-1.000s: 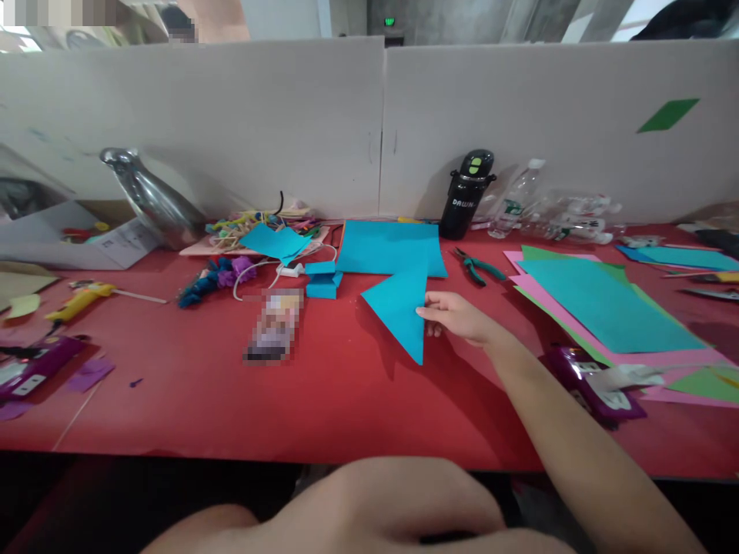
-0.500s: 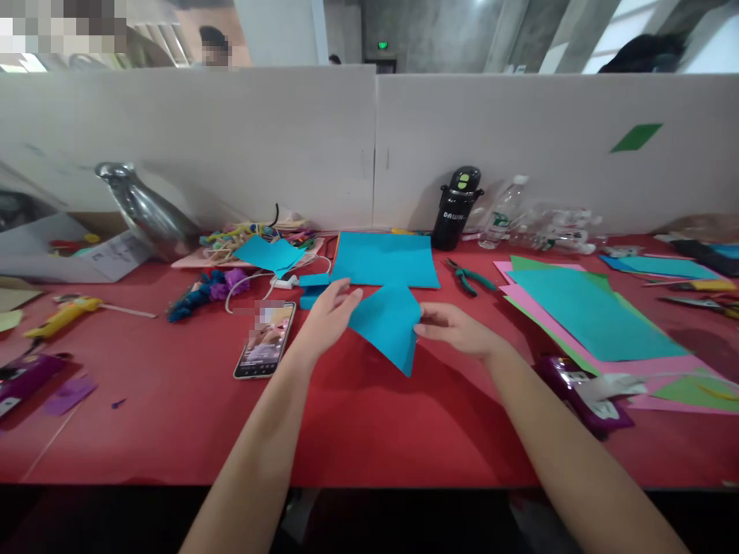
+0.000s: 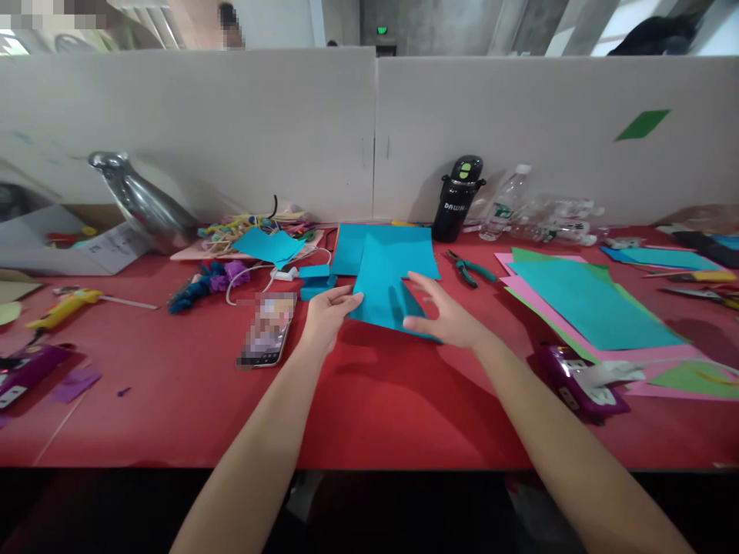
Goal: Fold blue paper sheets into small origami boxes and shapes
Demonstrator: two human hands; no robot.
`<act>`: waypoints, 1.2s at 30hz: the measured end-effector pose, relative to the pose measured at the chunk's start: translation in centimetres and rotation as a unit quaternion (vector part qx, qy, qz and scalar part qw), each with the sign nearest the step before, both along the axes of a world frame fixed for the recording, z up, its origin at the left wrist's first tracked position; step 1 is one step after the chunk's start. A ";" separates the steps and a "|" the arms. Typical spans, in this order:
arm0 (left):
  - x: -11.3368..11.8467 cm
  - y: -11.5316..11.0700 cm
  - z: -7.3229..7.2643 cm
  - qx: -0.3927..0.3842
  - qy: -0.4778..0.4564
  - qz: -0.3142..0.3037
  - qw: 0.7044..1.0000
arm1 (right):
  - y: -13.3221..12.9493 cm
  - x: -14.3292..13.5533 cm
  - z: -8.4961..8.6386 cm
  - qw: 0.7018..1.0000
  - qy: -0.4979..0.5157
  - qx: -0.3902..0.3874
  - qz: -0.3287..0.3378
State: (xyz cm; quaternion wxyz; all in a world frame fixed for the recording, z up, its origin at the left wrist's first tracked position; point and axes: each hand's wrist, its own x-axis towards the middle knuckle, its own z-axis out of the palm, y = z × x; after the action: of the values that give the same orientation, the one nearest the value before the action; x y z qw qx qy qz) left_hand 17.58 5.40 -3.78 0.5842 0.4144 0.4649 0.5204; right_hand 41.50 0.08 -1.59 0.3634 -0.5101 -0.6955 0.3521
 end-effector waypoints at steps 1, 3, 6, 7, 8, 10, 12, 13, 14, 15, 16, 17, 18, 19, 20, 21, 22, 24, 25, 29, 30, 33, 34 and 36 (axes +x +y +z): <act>0.3 0.0 -0.1 0.008 0.007 0.008 1.000 | -0.3 -0.5 -0.1 0.999 -0.041 0.028 0.022; 0.7 -0.2 -0.3 0.017 0.026 0.019 0.999 | -0.8 -1.7 -0.5 0.992 -0.106 0.050 0.046; 1.0 -0.6 -0.3 0.034 0.050 0.018 0.998 | -1.0 -3.1 -1.2 0.987 -0.139 0.076 0.030; 1.1 -0.7 -0.2 0.044 0.051 0.005 0.998 | -1.0 -3.4 -1.4 0.986 -0.137 0.088 0.022; 1.2 -0.8 -0.2 0.052 0.047 -0.016 0.997 | -0.9 -3.5 -1.6 0.987 -0.129 0.099 0.015; 1.4 -1.0 0.0 0.059 0.030 -0.060 0.996 | -0.6 -3.3 -1.7 0.987 -0.102 0.122 0.007; 1.5 -1.2 0.0 0.053 0.014 -0.087 0.995 | -0.4 -2.8 -1.6 0.988 -0.065 0.137 0.009; 1.4 -1.2 0.1 0.049 0.010 -0.093 0.994 | -0.3 -2.5 -1.5 0.989 -0.044 0.141 0.007; 1.3 -1.2 0.1 0.046 0.009 -0.096 0.994 | -0.1 -2.2 -1.4 0.989 -0.024 0.143 -0.007; 1.1 -1.1 0.1 0.043 0.012 -0.099 0.994 | 0.1 -1.8 -1.2 0.989 -0.007 0.142 -0.035; 0.8 -1.0 0.1 0.044 0.022 -0.100 0.994 | 0.3 -1.3 -1.1 0.988 0.005 0.136 -0.076; 0.5 -0.9 0.1 0.050 0.044 -0.094 0.993 | 0.6 -0.8 -0.9 0.984 0.015 0.127 -0.126; 0.2 -0.7 0.1 0.063 0.075 -0.079 0.992 | 0.9 -0.3 -0.9 0.977 0.027 0.116 -0.177; -0.2 -0.4 0.1 0.085 0.115 -0.056 0.988 | 1.2 0.3 -0.9 0.971 0.049 0.101 -0.212; -0.5 -0.2 0.1 0.111 0.159 -0.021 0.981 | 1.5 0.9 -0.9 0.964 0.088 0.088 -0.234; -0.9 0.0 0.1 0.134 0.193 0.004 0.972 | 1.8 1.4 -0.9 0.959 0.137 0.074 -0.236; -1.2 0.2 0.1 0.150 0.219 0.013 0.964 | 2.0 1.8 -0.9 0.955 0.184 0.056 -0.226; -1.6 0.5 0.1 0.166 0.245 0.016 0.955 | 2.2 2.5 -1.0 0.947 0.259 0.008 -0.191; -1.8 0.6 0.2 0.166 0.249 0.014 0.954 | 2.2 2.8 -0.9 0.945 0.280 -0.019 -0.170; -2.7 0.7 0.6 0.127 0.217 -0.005 0.968 | 2.1 3.5 -0.5 0.941 0.305 -0.105 -0.104; -2.9 0.6 0.8 0.108 0.201 -0.018 0.973 | 2.0 3.7 -0.5 0.939 0.310 -0.117 -0.096; -3.3 0.7 1.4 0.049 0.127 -0.049 0.989 | 1.9 3.9 -0.4 0.929 0.331 -0.141 -0.084; -3.4 0.7 1.6 0.031 0.089 -0.051 0.994 | 1.9 3.8 -0.4 0.926 0.340 -0.142 -0.083; -3.4 0.7 1.9 0.001 -0.001 -0.053 0.999 | 1.9 3.3 -0.3 0.918 0.359 -0.137 -0.097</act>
State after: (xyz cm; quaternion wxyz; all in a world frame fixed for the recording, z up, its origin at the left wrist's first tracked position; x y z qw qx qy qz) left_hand 14.19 6.09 -1.91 0.6116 0.4384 0.4408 0.4893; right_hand 44.82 1.99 -1.91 0.5476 -0.4591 -0.4102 0.5666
